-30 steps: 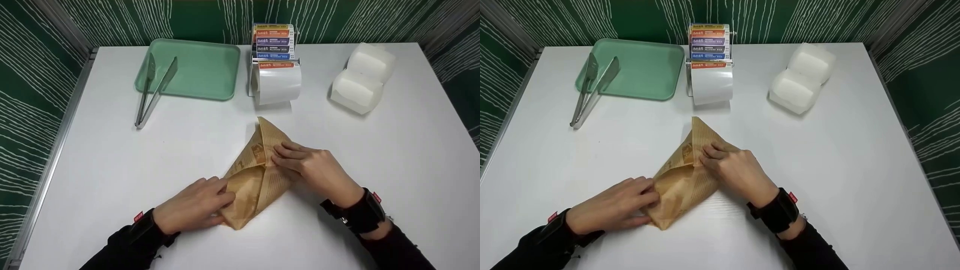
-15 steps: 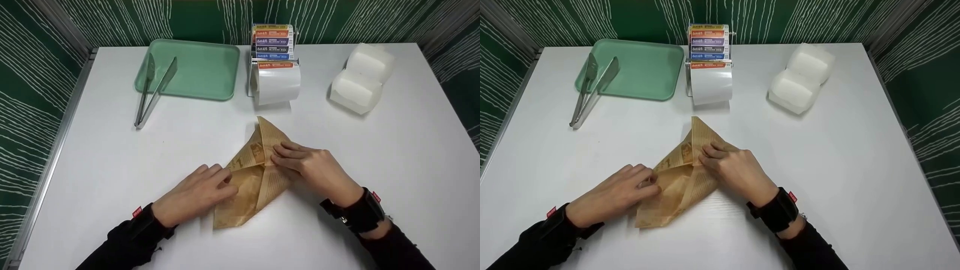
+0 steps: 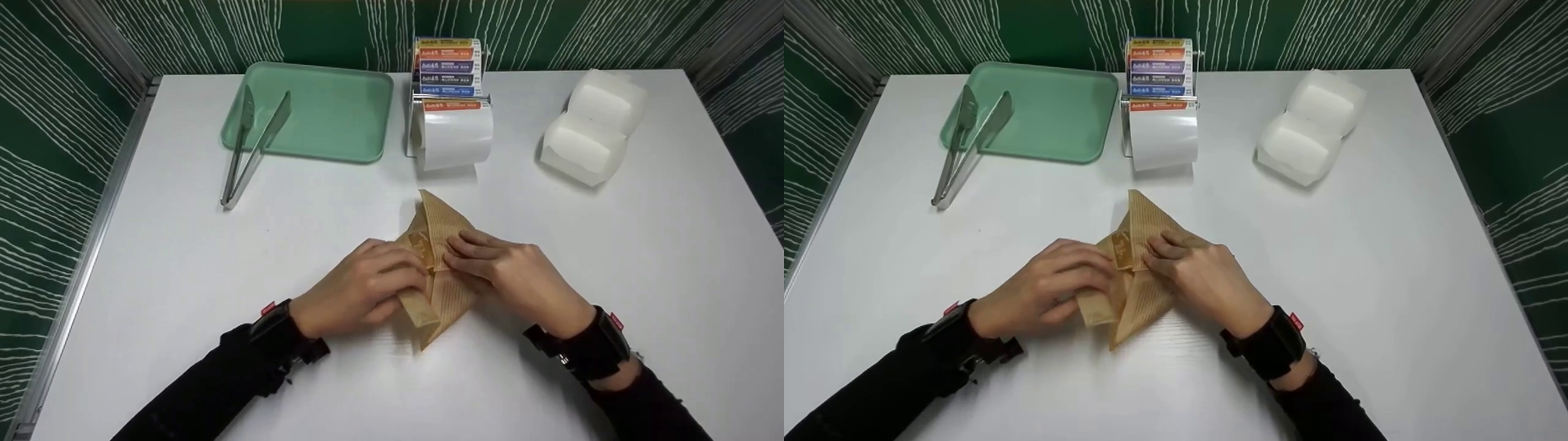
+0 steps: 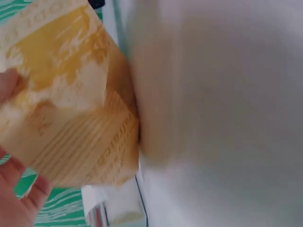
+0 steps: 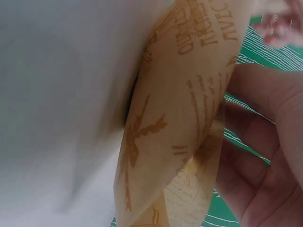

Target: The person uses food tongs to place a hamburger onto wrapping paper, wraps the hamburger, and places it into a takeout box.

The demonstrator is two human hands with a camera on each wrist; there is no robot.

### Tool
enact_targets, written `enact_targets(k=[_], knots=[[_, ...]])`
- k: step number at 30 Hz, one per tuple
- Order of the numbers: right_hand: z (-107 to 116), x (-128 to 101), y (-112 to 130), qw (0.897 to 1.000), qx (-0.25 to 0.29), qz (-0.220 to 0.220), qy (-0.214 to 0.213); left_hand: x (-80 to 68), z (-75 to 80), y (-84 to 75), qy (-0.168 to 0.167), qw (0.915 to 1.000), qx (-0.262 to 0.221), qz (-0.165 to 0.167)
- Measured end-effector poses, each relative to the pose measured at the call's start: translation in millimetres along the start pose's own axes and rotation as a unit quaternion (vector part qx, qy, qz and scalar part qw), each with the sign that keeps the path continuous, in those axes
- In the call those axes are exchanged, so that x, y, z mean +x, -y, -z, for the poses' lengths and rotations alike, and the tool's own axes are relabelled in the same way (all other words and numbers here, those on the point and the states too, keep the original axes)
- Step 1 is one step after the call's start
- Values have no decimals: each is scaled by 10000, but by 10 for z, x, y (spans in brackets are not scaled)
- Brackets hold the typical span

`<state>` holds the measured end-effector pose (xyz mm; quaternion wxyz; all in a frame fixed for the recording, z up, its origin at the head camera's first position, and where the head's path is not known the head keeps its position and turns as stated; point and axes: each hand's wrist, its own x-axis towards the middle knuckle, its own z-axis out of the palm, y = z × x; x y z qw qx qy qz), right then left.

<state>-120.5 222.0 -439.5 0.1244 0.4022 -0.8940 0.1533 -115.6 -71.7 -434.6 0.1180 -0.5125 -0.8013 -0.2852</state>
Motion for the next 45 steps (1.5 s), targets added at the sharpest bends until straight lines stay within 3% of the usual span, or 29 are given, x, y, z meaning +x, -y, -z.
enact_targets(k=[3, 6, 9, 12, 25, 36, 45], knots=[[0, -2, -1, 10000, 39, 12, 43, 197, -97, 87, -140, 9983, -416, 376], [-1, 2, 5, 9999, 74, -48, 87, 345, -165, 180, 38, 9926, -868, 851], [-2, 5, 11, 9995, 196, -195, 149, 411, -205, 259, 347, 9828, -1268, 1299], [-6, 13, 14, 9989, 350, -261, 171, 420, -213, 297, 524, 9767, -1415, 1526], [-22, -91, -17, 9973, 579, 263, -378, 450, -218, 342, 714, 9761, -1362, 1533], [36, -317, 218, 9960, 45, 520, -724, 510, -244, 341, 586, 9796, -1312, 1404], [-63, -307, 380, 9944, -351, 360, -925, 529, -244, 311, 613, 9801, -1129, 1514]])
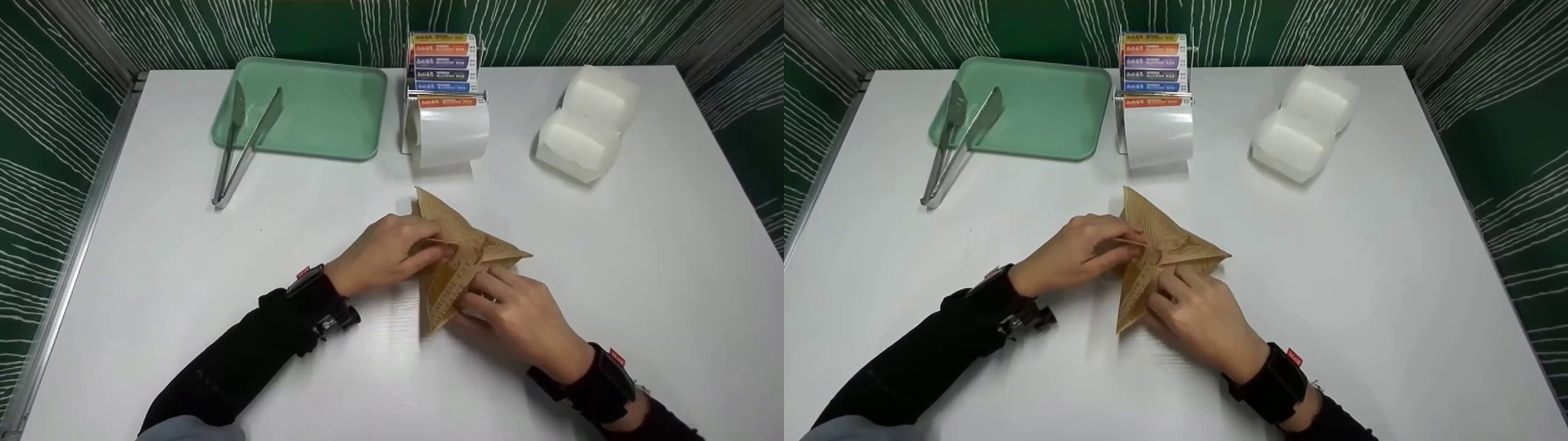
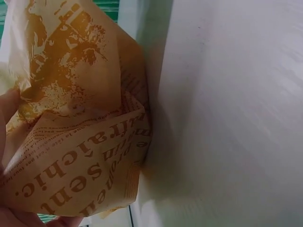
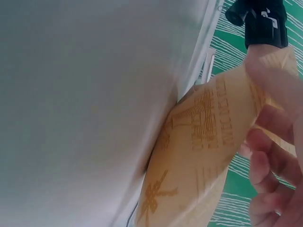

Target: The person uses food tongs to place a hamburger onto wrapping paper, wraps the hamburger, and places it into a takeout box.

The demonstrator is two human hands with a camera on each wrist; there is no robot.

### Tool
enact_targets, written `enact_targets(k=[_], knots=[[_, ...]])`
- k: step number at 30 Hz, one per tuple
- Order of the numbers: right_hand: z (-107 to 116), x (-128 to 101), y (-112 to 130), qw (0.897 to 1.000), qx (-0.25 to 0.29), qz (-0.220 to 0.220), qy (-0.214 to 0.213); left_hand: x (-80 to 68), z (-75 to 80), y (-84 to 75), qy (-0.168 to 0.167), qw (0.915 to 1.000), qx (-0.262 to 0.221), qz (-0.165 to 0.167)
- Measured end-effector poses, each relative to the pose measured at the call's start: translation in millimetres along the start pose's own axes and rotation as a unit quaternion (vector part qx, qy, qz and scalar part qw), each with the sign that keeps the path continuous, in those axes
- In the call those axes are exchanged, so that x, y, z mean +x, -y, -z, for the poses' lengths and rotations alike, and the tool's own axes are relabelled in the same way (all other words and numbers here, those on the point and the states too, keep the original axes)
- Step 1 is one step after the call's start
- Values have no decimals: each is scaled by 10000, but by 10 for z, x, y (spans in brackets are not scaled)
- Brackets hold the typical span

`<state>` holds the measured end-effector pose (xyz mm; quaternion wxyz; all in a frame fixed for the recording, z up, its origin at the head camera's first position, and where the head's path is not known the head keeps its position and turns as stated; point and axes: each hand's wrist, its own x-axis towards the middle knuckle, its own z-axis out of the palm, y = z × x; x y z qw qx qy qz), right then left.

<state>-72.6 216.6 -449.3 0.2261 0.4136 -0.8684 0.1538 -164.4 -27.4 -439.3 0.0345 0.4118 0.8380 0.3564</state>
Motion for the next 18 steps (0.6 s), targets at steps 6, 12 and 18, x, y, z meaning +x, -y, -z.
enact_targets(k=[6, 12, 18], knots=[[-23, -30, -8, 9975, 522, -432, 184, 18, 17, -14, -19, 10000, 34, 58], [-12, -98, -37, 9750, 1440, -1330, 1049, 37, 11, 9, -154, 9999, -18, 62], [-32, -108, -52, 9674, 1805, -1467, 1006, 55, -14, 19, -310, 9995, -40, 51]])
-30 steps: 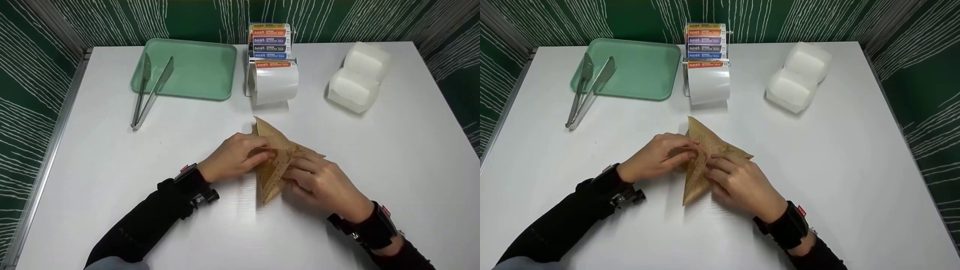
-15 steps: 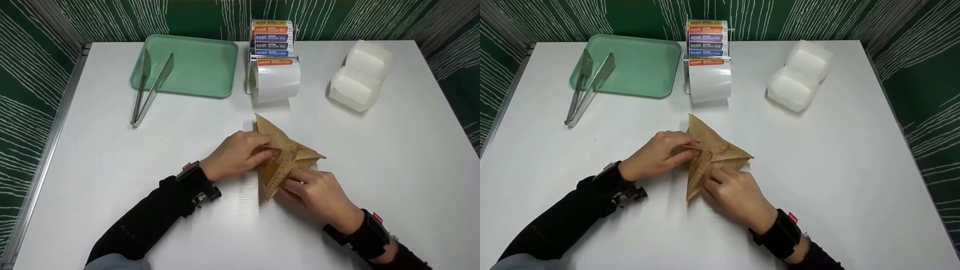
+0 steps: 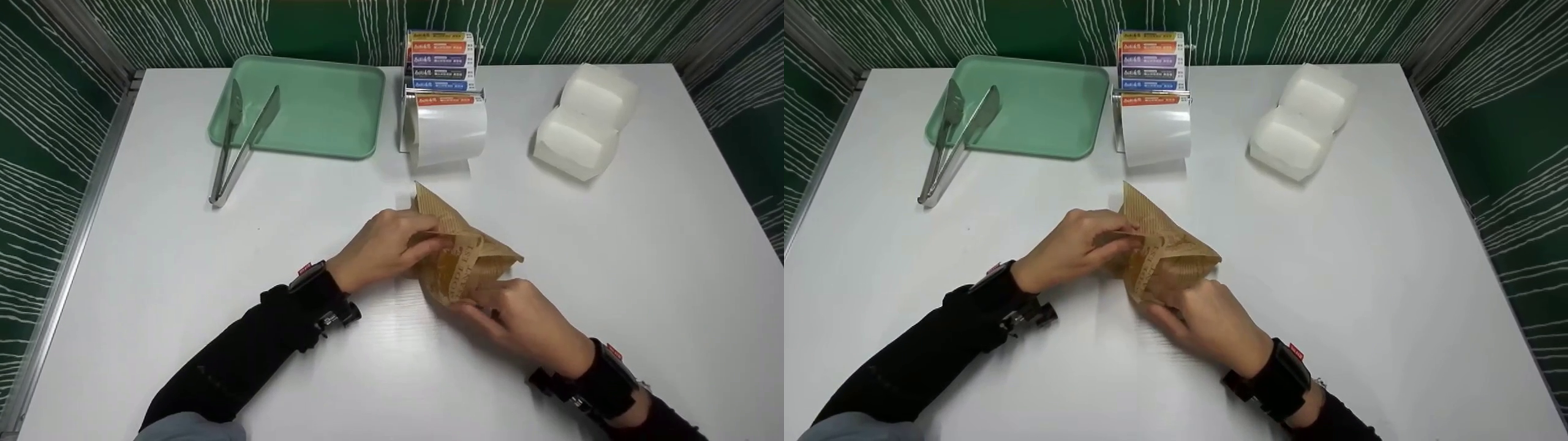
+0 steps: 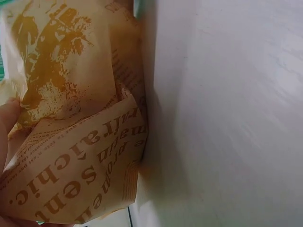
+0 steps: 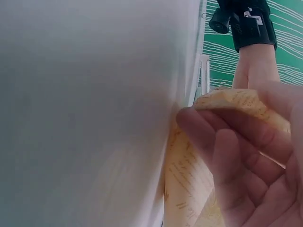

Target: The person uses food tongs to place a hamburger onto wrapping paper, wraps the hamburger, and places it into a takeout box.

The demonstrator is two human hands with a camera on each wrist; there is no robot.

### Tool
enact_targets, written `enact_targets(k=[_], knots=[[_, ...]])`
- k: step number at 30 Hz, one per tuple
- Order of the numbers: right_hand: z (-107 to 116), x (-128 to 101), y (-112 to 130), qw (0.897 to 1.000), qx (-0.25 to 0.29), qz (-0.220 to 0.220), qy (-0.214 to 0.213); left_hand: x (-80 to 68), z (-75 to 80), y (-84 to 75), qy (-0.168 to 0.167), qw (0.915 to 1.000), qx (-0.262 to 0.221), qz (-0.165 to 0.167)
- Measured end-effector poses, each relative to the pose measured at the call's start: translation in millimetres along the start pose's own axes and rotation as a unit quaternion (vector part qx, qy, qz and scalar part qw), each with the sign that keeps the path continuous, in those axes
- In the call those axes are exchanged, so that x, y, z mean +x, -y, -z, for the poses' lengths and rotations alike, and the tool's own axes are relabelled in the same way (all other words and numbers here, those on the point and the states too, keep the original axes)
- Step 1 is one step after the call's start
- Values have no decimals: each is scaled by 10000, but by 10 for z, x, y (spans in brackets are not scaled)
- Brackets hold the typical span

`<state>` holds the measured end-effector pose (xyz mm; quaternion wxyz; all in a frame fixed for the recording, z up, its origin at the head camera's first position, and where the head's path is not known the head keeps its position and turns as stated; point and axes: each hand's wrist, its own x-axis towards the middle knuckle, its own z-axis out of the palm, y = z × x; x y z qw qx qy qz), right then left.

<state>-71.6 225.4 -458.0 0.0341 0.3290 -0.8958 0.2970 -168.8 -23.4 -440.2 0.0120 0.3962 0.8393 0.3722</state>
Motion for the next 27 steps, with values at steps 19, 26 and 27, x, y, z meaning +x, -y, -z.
enact_targets(k=[19, 26, 27], knots=[[165, 27, 130, 9855, -1186, -402, -1145, 82, -31, -19, -335, 9977, -490, 315], [171, 156, 226, 9654, -1381, 1023, -1961, 105, -37, -43, -396, 9972, -439, 453], [170, 164, 246, 9612, -1426, 1158, -2058, 111, -39, -50, -388, 9972, -421, 486]])
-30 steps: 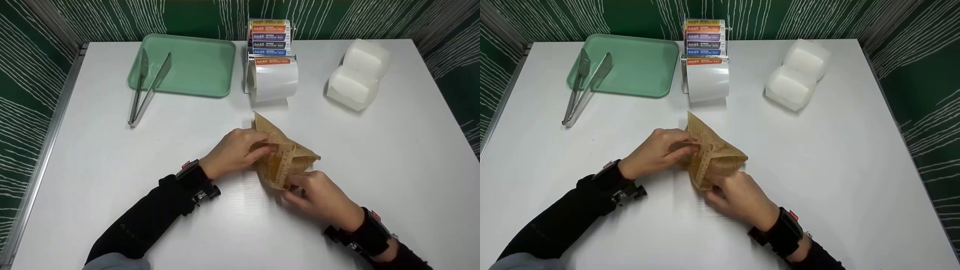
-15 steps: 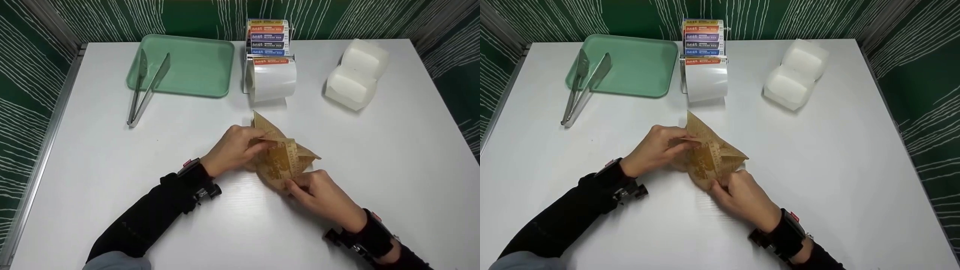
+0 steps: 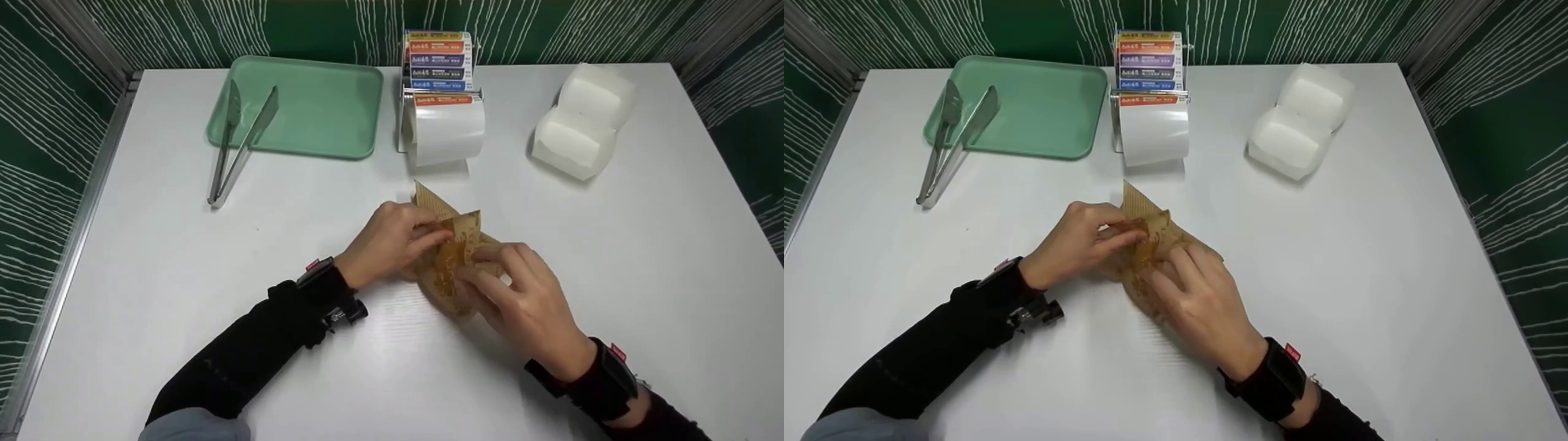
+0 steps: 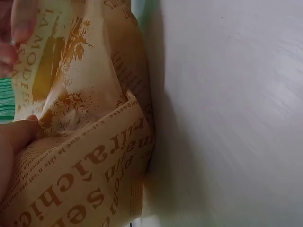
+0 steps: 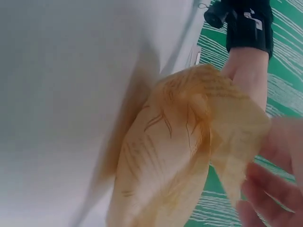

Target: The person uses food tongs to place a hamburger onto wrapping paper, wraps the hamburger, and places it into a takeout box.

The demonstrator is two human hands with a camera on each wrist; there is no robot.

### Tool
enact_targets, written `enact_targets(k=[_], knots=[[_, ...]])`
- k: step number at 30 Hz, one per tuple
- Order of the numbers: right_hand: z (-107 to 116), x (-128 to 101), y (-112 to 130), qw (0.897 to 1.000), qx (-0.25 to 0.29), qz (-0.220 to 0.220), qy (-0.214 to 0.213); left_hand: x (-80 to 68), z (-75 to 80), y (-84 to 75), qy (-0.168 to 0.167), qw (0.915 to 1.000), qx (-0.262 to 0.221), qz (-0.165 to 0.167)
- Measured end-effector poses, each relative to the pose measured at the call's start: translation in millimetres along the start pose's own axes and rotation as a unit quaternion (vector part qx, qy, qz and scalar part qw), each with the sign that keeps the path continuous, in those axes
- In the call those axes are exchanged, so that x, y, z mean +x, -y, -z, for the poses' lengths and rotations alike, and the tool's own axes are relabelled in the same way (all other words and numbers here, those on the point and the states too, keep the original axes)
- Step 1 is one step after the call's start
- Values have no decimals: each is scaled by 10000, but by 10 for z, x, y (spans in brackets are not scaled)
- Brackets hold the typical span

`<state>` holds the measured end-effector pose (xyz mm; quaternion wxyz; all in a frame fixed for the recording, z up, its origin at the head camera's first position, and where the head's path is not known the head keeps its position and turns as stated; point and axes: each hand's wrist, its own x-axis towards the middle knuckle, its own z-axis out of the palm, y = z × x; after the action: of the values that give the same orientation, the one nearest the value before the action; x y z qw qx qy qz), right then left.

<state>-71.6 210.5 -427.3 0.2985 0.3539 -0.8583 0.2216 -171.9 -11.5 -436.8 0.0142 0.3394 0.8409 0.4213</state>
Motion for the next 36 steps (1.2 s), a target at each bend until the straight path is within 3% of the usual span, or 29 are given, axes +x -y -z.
enact_targets(k=[3, 6, 11, 16, 22, 26, 36], knots=[[5, 19, 48, 9996, -53, 284, -49, 8, -12, -8, 7, 9999, 64, 96], [-28, 39, 44, 9977, -203, 421, 492, 13, -11, -10, -11, 9997, 205, 149], [-111, 43, -43, 9893, -687, 138, 1276, 21, -9, 1, -22, 9992, 329, 227], [-121, 23, -118, 9842, -724, -127, 1612, 38, 9, 52, 35, 9999, 50, 132], [-116, -1, -202, 9760, -669, -291, 2051, 58, 68, 122, 237, 9977, -538, 336], [-89, 10, -238, 9731, -464, -434, 2212, 63, 86, 140, 319, 9962, -704, 391], [-96, 103, -197, 9692, -567, -721, 2288, 106, 83, 95, 247, 9970, -382, 630]])
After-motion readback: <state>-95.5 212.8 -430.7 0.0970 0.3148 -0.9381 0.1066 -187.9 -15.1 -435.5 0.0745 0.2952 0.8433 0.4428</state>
